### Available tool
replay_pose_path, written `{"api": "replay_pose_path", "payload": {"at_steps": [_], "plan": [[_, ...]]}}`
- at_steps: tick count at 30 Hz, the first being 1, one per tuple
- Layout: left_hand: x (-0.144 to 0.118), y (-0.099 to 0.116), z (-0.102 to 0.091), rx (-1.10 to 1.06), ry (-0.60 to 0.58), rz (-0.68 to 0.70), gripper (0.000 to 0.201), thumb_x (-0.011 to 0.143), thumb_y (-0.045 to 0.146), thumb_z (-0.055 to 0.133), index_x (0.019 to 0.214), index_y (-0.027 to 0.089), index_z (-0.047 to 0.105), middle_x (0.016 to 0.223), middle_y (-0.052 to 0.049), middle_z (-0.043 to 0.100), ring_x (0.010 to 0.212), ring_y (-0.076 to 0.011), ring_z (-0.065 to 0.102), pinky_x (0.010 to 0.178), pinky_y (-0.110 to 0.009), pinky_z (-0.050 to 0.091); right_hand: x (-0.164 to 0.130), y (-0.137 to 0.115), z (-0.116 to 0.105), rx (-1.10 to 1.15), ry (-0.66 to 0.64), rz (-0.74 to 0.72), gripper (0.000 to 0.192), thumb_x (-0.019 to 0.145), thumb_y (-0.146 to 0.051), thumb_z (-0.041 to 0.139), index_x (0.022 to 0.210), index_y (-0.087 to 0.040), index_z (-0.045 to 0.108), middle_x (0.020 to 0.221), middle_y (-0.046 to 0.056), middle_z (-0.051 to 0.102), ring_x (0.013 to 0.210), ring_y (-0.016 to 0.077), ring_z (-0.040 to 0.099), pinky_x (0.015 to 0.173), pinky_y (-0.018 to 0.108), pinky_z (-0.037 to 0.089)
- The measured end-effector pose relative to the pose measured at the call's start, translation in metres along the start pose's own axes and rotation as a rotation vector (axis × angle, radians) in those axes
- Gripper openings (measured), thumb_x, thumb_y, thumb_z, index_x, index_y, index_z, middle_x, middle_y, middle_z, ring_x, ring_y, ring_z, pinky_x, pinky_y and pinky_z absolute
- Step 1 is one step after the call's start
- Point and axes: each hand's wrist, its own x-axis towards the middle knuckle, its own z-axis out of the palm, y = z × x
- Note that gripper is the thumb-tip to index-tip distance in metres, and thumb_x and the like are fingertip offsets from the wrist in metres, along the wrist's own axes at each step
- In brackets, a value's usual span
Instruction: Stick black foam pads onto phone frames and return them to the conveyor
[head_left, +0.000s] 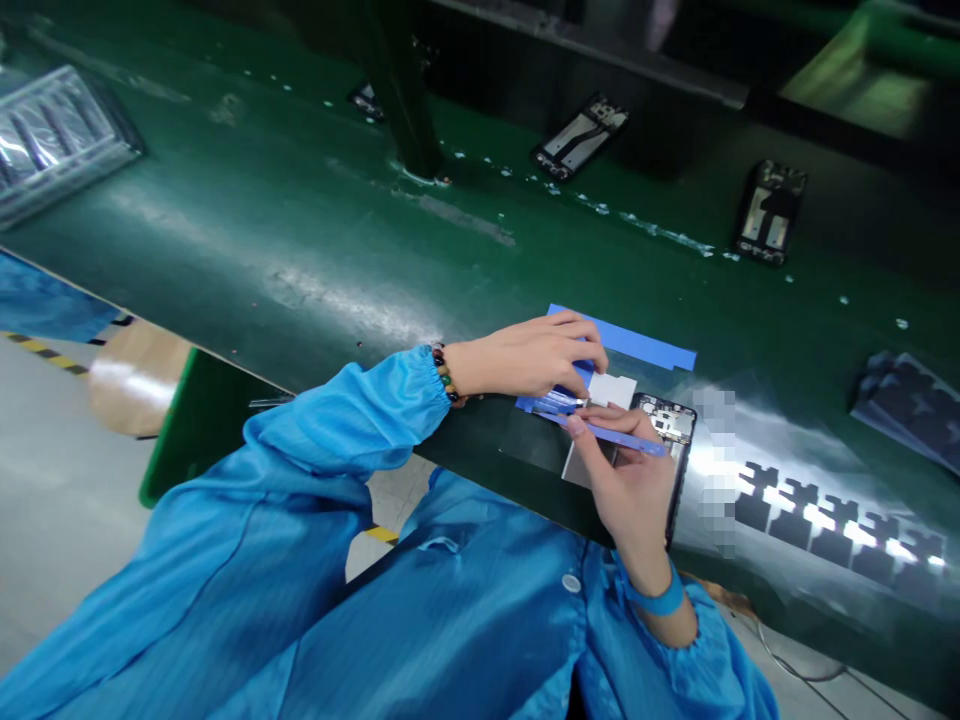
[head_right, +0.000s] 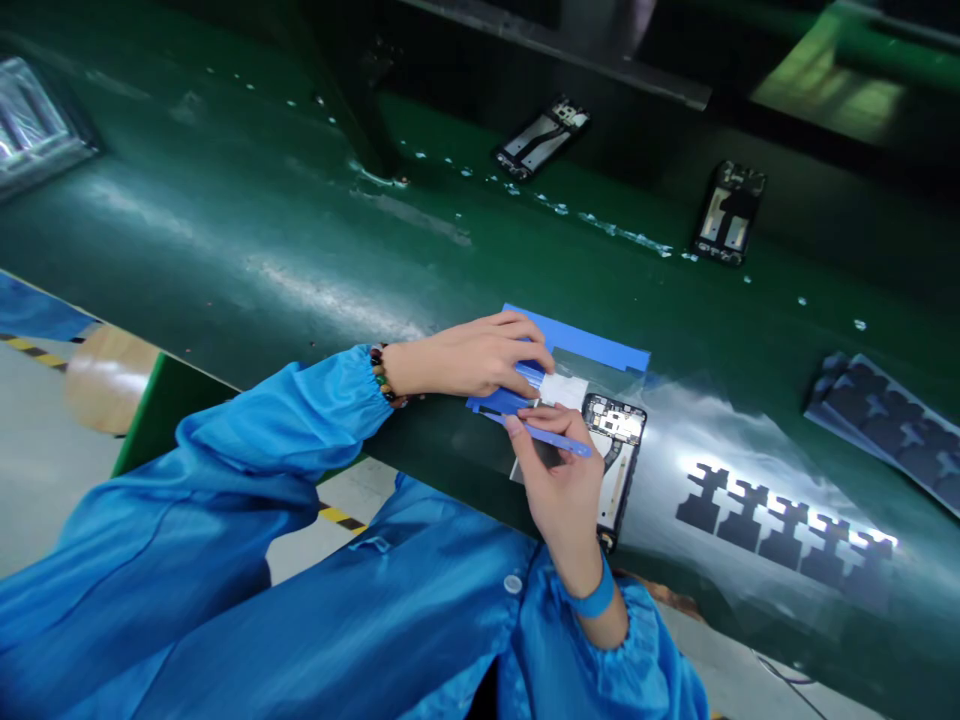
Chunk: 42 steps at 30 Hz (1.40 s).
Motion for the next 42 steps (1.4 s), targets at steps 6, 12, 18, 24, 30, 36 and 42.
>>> {"api": "replay_pose_path", "payload": {"at_steps": [6, 12, 18, 24, 30, 36, 42], "plan": [[0.002, 0.0, 0.003, -0.192, 0.218, -0.042, 0.042, 0.098, 0.009, 0.054, 0.114, 0.034, 0.083, 0.123, 0.001, 0.082, 0.119, -0.0254, 0.068, 0.115, -0.048, 0.046, 0.019, 0.005, -0.074, 0.07, 0.299, -0.072, 0.032, 0.082, -0.033, 0.095, 0.083, -0.027, 0.063, 0.093, 0.0, 0.079, 0.095, 0.0235, 0.078, 0.104, 0.049, 0.062], [0.036, 0.025, 0.019, -0.219, 0.339, -0.009, 0.028, 0.101, 0.014, 0.057, 0.115, 0.022, 0.081, 0.124, -0.008, 0.08, 0.115, -0.0242, 0.071, 0.108, -0.042, 0.052, 0.026, 0.036, -0.122, 0.03, 0.338, -0.038, 0.041, 0.079, -0.037, 0.098, 0.082, -0.023, 0.06, 0.091, 0.001, 0.079, 0.094, 0.0219, 0.078, 0.109, 0.05, 0.059], [0.063, 0.038, 0.039, -0.14, 0.243, -0.01, 0.021, 0.108, 0.032, 0.064, 0.117, 0.021, 0.079, 0.134, -0.01, 0.077, 0.123, -0.0259, 0.07, 0.107, -0.042, 0.05, 0.025, 0.045, -0.121, 0.031, 0.292, -0.023, 0.041, 0.081, -0.038, 0.097, 0.082, -0.022, 0.059, 0.093, 0.002, 0.078, 0.095, 0.0225, 0.079, 0.105, 0.048, 0.061], [0.061, 0.039, 0.047, -0.128, 0.211, -0.047, 0.023, 0.11, 0.034, 0.062, 0.12, 0.022, 0.078, 0.138, -0.01, 0.076, 0.123, -0.0253, 0.07, 0.103, -0.043, 0.045, 0.025, 0.041, -0.12, 0.025, 0.276, -0.025, 0.036, 0.083, -0.036, 0.096, 0.084, -0.023, 0.062, 0.092, 0.001, 0.078, 0.092, 0.0206, 0.078, 0.093, 0.04, 0.064], [0.062, 0.042, 0.045, -0.075, 0.196, -0.042, 0.024, 0.111, 0.035, 0.06, 0.116, 0.023, 0.08, 0.138, -0.009, 0.075, 0.123, -0.0254, 0.067, 0.097, -0.041, 0.046, 0.025, 0.041, -0.116, 0.029, 0.271, -0.016, 0.035, 0.085, -0.036, 0.095, 0.086, -0.022, 0.062, 0.094, 0.002, 0.078, 0.094, 0.0212, 0.079, 0.094, 0.041, 0.065], [0.06, 0.052, 0.04, 0.187, 0.173, 0.037, 0.021, 0.108, 0.029, 0.062, 0.113, 0.021, 0.08, 0.137, -0.009, 0.074, 0.118, -0.0275, 0.065, 0.092, -0.043, 0.051, 0.018, 0.032, -0.132, -0.024, 0.33, -0.108, 0.032, 0.084, -0.035, 0.094, 0.085, -0.024, 0.064, 0.088, 0.0, 0.078, 0.095, 0.0224, 0.079, 0.113, 0.052, 0.058], [0.055, 0.059, 0.049, 0.276, 0.265, 0.061, 0.011, 0.105, 0.018, 0.066, 0.103, 0.018, 0.077, 0.127, -0.005, 0.078, 0.118, -0.0231, 0.068, 0.083, -0.035, 0.058, -0.001, 0.051, -0.178, 0.052, 0.715, -0.05, 0.035, 0.08, -0.036, 0.097, 0.087, -0.025, 0.065, 0.082, -0.004, 0.072, 0.084, 0.0198, 0.078, 0.101, 0.045, 0.066]]}}
